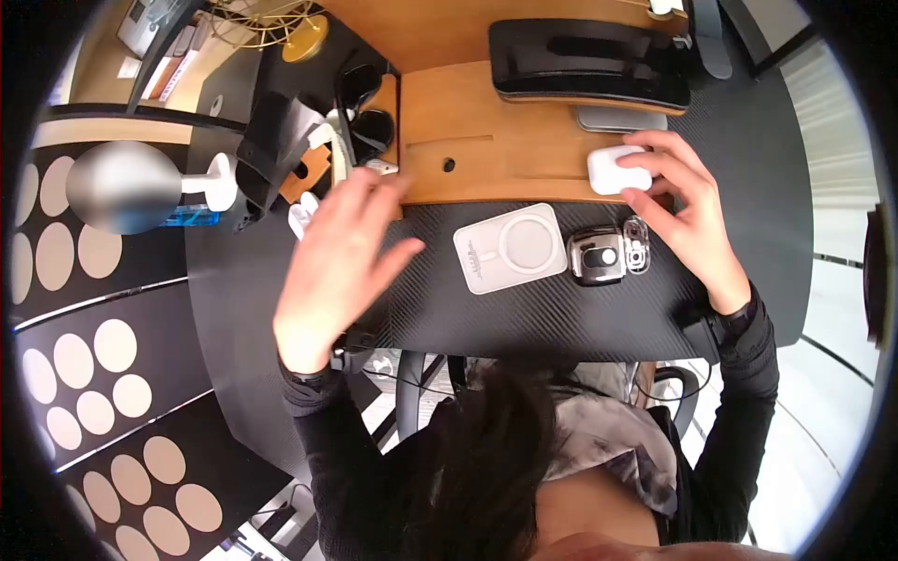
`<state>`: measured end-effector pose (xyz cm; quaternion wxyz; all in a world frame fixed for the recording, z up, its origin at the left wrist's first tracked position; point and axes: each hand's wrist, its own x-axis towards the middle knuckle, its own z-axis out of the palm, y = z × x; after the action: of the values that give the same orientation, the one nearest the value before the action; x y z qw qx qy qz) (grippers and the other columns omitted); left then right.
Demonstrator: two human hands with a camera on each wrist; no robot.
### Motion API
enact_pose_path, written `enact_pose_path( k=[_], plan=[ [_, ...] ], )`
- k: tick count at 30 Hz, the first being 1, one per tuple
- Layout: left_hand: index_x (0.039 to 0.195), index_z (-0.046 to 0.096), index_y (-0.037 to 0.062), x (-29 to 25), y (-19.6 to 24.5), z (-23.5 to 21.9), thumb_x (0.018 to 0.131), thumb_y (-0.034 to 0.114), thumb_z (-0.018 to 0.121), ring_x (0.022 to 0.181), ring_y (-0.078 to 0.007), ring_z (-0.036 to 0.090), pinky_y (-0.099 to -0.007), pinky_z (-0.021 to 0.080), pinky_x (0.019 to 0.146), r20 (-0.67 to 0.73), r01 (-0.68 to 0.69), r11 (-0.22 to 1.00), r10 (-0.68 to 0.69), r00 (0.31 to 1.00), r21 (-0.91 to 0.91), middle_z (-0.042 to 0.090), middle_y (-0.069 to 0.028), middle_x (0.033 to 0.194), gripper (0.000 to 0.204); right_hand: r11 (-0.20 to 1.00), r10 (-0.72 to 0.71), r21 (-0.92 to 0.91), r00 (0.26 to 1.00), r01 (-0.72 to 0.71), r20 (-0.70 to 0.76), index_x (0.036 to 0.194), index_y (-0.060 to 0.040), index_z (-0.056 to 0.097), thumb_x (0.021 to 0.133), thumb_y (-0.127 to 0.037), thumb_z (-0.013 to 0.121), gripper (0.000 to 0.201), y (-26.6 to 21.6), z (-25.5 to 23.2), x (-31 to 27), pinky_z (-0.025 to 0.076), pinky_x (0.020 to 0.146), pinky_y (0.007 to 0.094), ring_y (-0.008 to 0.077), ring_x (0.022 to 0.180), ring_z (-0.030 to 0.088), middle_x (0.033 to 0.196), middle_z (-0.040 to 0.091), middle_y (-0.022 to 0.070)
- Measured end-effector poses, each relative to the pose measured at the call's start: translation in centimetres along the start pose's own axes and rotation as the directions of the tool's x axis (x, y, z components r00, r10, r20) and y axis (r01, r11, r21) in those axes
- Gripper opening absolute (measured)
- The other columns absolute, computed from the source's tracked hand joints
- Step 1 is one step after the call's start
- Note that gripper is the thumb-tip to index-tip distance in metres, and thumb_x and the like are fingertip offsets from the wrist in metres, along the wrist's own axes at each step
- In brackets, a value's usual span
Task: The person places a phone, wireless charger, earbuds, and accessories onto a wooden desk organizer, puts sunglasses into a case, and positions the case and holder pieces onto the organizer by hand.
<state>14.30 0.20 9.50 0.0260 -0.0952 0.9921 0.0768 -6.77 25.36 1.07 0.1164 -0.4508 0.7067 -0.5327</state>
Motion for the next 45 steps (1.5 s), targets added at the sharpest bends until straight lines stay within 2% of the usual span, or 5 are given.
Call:
enact_pose_path(
  k=[5,16,29,37,45],
  plan=[
    [0.113,0.057,0.0022,-3.1,-5.3,-1.3,0.071,0.014,0.077,0.096,-0.0371,0.062,-0.0438,0.051,0.078,-0.032,0.402,0.906,-0.401,0.915,0.133,0.060,-0.0167,0.108,0.048,0.999,0.046,-0.016,0.999,-0.046,0.019,0.105,-0.0012,0.065,0.077,0.010,0.064,0.030,-0.3,0.0,0.1,0.055,0.066,0.0241,0.0166,0.087,0.064,0.121,0.056,0.0101],
    [0.122,0.053,0.0021,-2.6,-6.8,1.2,0.071,0.009,0.076,0.097,-0.0365,0.063,-0.0417,0.052,0.080,-0.037,0.508,0.833,-0.513,0.857,0.217,0.064,-0.0186,0.107,0.057,0.999,0.042,-0.015,0.997,-0.041,0.061,0.105,-0.0012,0.064,0.076,0.011,0.063,0.032,-0.1,-0.3,0.2,0.054,0.065,0.0241,0.0166,0.088,0.064,0.123,0.054,0.0106],
    [0.122,0.052,0.0022,-2.8,-7.5,1.7,0.062,0.003,0.080,0.108,-0.0345,0.058,-0.0405,0.051,0.087,-0.049,0.398,0.887,-0.398,0.916,0.232,0.060,-0.0137,0.114,0.066,1.000,-0.013,-0.022,0.997,0.014,0.073,0.106,-0.0036,0.064,0.074,0.012,0.063,0.035,0.0,-0.3,0.2,0.052,0.064,0.0235,0.0153,0.086,0.062,0.120,0.054,0.0091],
    [0.136,0.046,0.0030,-4.0,-10.3,1.3,0.059,0.000,0.080,0.112,-0.0348,0.055,-0.0401,0.047,0.094,0.142,0.329,0.938,-0.313,0.939,-0.108,0.050,-0.0160,0.124,0.083,0.999,-0.009,-0.032,0.996,0.012,0.084,0.106,-0.0043,0.064,0.074,0.011,0.063,0.035,-0.1,-0.4,0.2,0.051,0.065,0.0241,0.0150,0.087,0.061,0.120,0.054,0.0089],
    [0.136,0.047,0.0036,-4.0,-9.2,1.6,0.059,-0.006,0.077,0.118,-0.0331,0.052,-0.0367,0.047,0.095,0.106,0.281,0.960,-0.277,0.955,-0.021,0.050,-0.0149,0.129,0.083,1.000,-0.002,-0.022,0.995,0.004,0.097,0.106,-0.0035,0.064,0.074,0.011,0.063,0.035,-0.1,-0.5,0.1,0.051,0.065,0.0245,0.0159,0.088,0.061,0.119,0.054,0.0091]
  ],
)
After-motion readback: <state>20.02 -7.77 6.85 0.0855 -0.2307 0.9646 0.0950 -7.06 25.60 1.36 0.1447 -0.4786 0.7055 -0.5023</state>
